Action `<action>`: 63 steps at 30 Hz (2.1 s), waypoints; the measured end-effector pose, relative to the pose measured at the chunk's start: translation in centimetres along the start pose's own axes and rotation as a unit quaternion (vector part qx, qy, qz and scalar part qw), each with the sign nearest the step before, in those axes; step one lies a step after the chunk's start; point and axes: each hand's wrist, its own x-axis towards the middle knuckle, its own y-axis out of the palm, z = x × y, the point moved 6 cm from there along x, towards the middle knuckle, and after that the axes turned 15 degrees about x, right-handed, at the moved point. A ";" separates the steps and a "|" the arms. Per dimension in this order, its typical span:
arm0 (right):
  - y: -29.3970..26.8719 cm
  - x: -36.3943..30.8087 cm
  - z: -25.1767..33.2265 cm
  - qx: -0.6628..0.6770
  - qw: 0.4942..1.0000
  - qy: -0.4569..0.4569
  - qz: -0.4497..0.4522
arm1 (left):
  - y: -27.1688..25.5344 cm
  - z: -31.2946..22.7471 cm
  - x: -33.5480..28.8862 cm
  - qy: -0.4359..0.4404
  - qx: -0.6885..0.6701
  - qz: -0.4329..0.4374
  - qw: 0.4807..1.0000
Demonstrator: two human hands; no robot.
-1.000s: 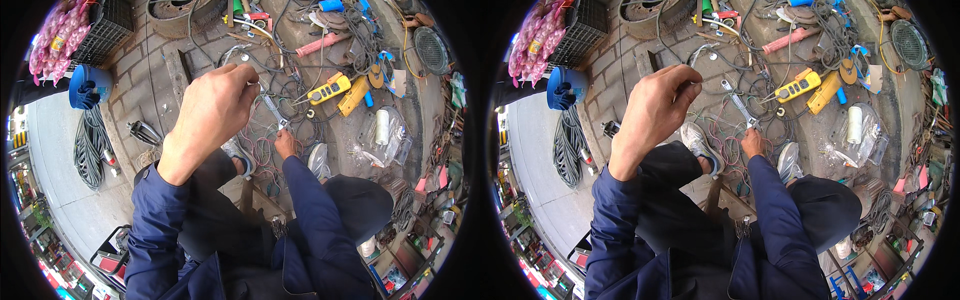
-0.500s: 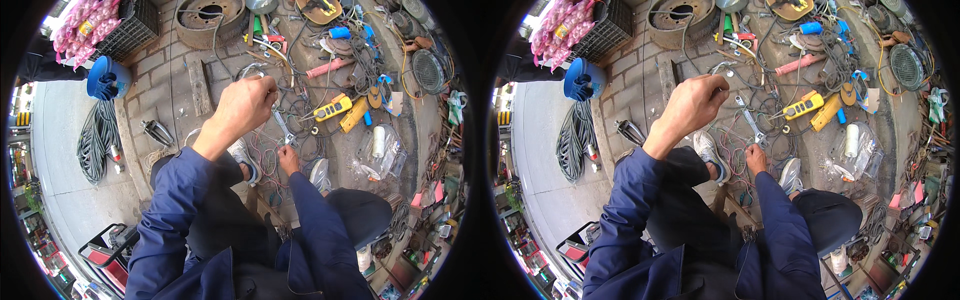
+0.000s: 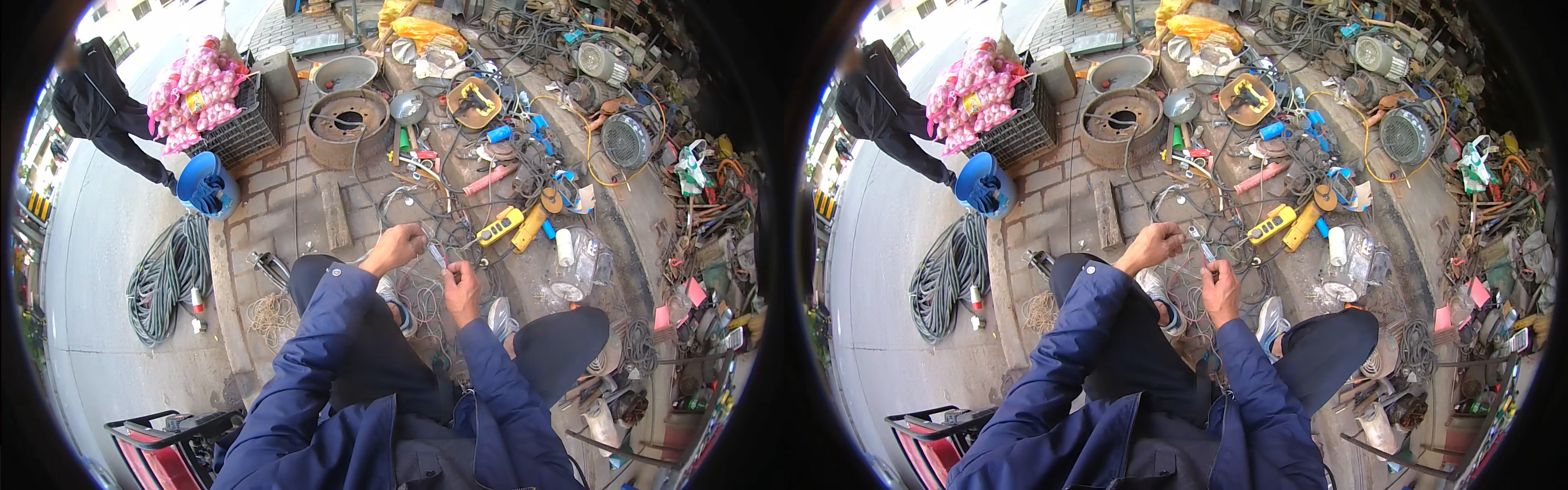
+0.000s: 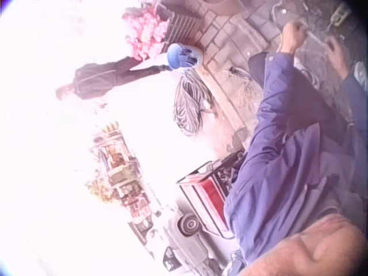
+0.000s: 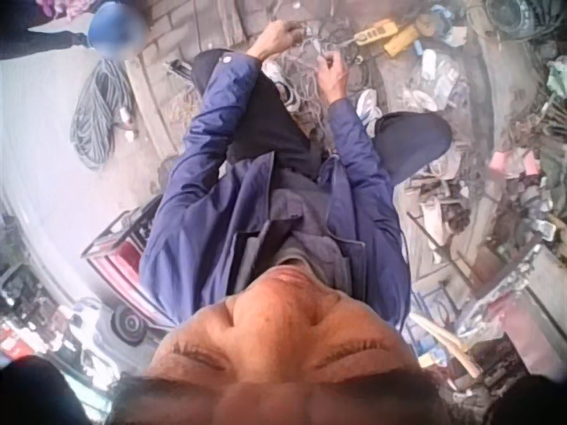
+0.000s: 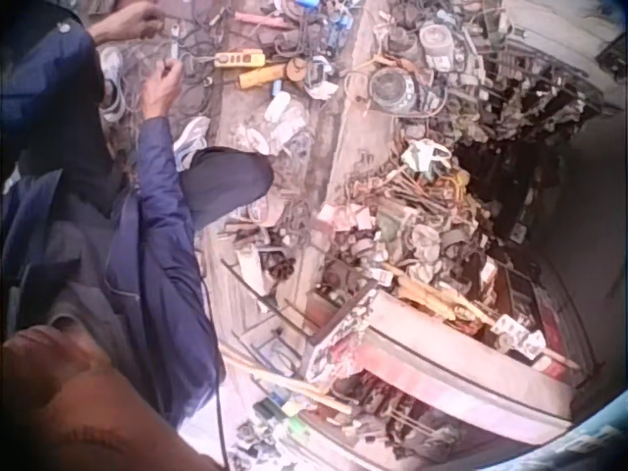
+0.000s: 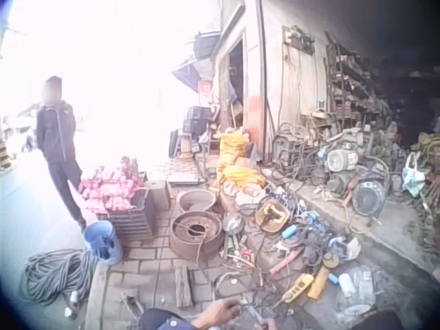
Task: The person sits cross-legged on a chair and repeatedly strips, twists, and connects small electrical wires using pliers and a multimeter. They handle multiple wire segments one at a time, testing connections and adjusting the wire ends throughout the clip.
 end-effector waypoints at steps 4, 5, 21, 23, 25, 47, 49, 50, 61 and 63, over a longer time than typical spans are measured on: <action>-2.0 -2.6 1.2 0.000 0.999 -0.042 -0.022 | 2.4 0.3 -2.6 -0.064 -0.242 0.013 0.968; -2.3 -3.3 1.5 0.005 0.997 -0.070 -0.015 | 3.2 0.5 -3.5 -0.074 -0.290 0.024 0.954; -0.1 -7.1 2.5 0.069 0.994 -0.039 0.071 | 10.6 0.7 -11.6 -0.075 -0.467 0.047 0.880; 0.1 -7.5 3.0 0.085 0.993 -0.043 0.069 | 10.5 0.5 -12.1 -0.079 -0.488 0.071 0.866; 0.2 -7.9 3.4 0.092 0.992 -0.040 0.074 | 10.1 0.2 -12.7 -0.084 -0.516 0.096 0.847; -0.2 -8.8 2.6 0.072 0.991 -0.084 0.074 | 10.6 -0.1 -13.7 -0.092 -0.551 0.165 0.813; -0.3 -10.2 5.2 -0.012 0.985 -0.161 0.067 | 11.3 0.0 -13.5 -0.097 -0.565 0.170 0.801; 0.0 -10.7 6.5 -0.050 0.976 -0.201 0.068 | 11.5 0.2 -13.4 -0.096 -0.576 0.172 0.793; -0.9 -10.5 5.4 -0.047 0.998 -0.029 0.033 | 11.2 0.4 -13.2 -0.069 -0.495 0.025 0.866; -1.0 -10.5 5.9 -0.073 0.995 -0.014 0.061 | 11.0 0.3 -13.2 -0.051 -0.456 0.009 0.889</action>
